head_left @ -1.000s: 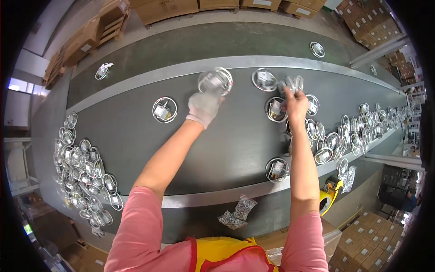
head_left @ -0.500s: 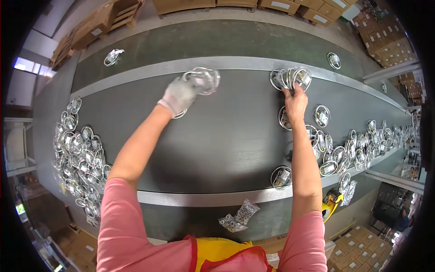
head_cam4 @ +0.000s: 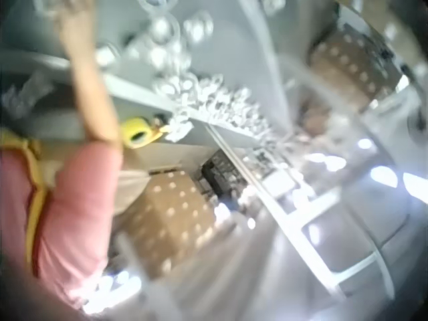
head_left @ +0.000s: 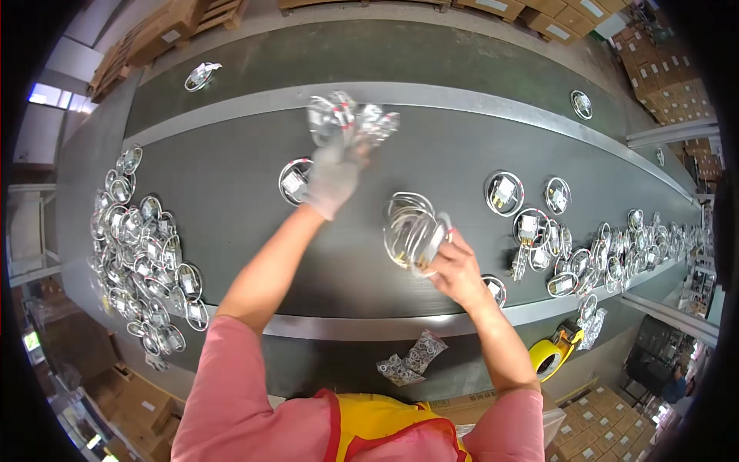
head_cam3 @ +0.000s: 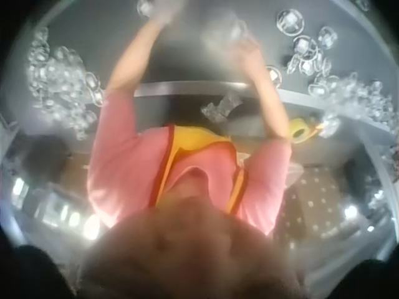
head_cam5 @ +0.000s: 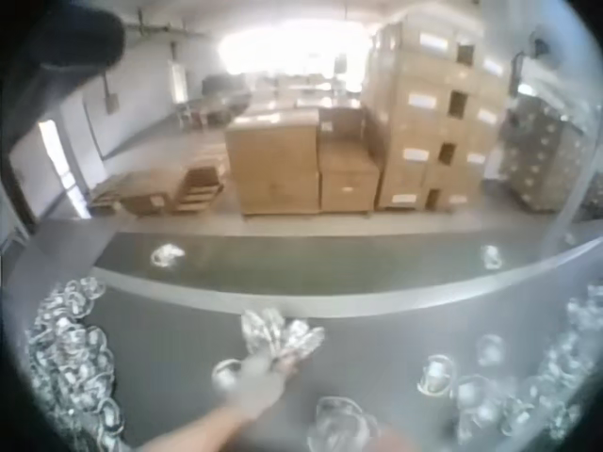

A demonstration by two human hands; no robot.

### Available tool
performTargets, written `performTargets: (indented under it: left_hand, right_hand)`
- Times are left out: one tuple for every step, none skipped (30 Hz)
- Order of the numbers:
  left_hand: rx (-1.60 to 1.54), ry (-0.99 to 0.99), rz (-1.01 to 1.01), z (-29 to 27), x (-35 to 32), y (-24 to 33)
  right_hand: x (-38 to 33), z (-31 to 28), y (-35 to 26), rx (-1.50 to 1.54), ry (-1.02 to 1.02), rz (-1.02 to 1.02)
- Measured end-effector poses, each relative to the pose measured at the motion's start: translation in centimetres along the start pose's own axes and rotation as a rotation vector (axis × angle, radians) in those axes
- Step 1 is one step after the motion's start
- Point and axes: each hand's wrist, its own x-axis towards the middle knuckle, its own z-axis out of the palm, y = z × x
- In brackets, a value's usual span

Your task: Packing circular metal components from a conveyor belt into a cardboard box and placing a divider.

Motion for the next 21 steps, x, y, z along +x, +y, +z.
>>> performTargets:
  left_hand:
    - [-0.13,-0.03,0.016,1.9,-0.5,0.2]
    - [-0.088,-0.093,0.048,3.4,-0.5,0.2]
    - [-0.046,-0.156,0.082,4.9,-0.6,0.1]
    - [-0.02,-0.187,0.121,6.6,-0.5,-0.2]
    - [0.004,-0.224,0.145,7.9,-1.1,0.1]
    - [0.062,-0.297,0.155,8.8,-1.0,0.4]
    - [0.052,-0.309,0.157,9.6,-1.0,0.9]
    - [0.225,-0.329,0.246,10.2,-1.0,1.4]
    - [0.398,-0.346,0.337,10.9,-1.1,1.6]
    - [0.391,-0.309,0.395,11.1,-1.7,1.1]
    - [0.395,-0.311,0.392,11.5,-1.7,0.6]
    - [0.475,-0.328,0.451,11.7,-1.7,0.1]
    - [0.542,-0.353,0.517,12.3,-1.6,0.2]
    - [0.586,-0.371,0.51,12.7,-2.4,0.2]
    - [0.581,-0.379,0.515,13.1,-3.4,0.3]
    - [0.663,-0.344,0.461,13.4,-4.2,0.5]
    - [0.742,-0.31,0.403,13.7,-4.8,0.8]
    - [0.698,-0.31,0.412,14.0,-5.0,0.8]
    - [0.704,-0.311,0.413,13.7,-4.9,0.6]
    - [0.64,-0.249,0.418,13.2,-4.9,0.4]
    - [0.576,-0.186,0.422,12.7,-4.8,0.1]
  right_hand:
    - [-0.2,-0.3,-0.6,-0.062,-0.023,-0.122]
    - [-0.5,0.1,-0.2,-0.17,-0.113,-0.064]
    - [-1.2,0.1,-0.5,-0.179,-0.116,-0.058]
    - [-1.1,0.2,-1.2,-0.09,0.063,0.046]
    - [-1.5,0.0,-2.0,0.005,0.233,0.161]
    - [-1.8,-0.4,-2.0,0.01,0.284,0.073]
    - [-2.3,-0.4,-1.8,-0.003,0.285,0.083]
    - [-3.1,-0.2,-1.5,-0.053,0.246,0.176]
    - [-3.7,-0.2,-1.5,-0.101,0.208,0.271]
    - [-4.3,-0.6,-2.6,0.022,0.327,0.382]
    - [-4.7,-0.6,-2.8,0.126,0.444,0.441]
    - [-4.5,-0.6,-2.7,0.117,0.477,0.528]
    - [-4.4,-1.0,-2.5,0.092,0.516,0.621]
    - [-5.0,-0.4,-1.9,0.024,0.557,0.56]
    - [-5.4,0.0,-1.6,0.018,0.563,0.567]
    - [-5.6,0.6,-1.4,0.063,0.592,0.675]
    - [-6.1,1.1,-1.3,0.107,0.617,0.785]
    - [-6.9,1.8,-1.0,0.079,0.63,0.783]
    - [-7.1,2.0,-1.6,-0.092,0.508,0.805]
    - [-7.1,2.1,-2.1,-0.117,0.462,0.819]
    - [-7.0,2.3,-2.4,-0.143,0.416,0.833]
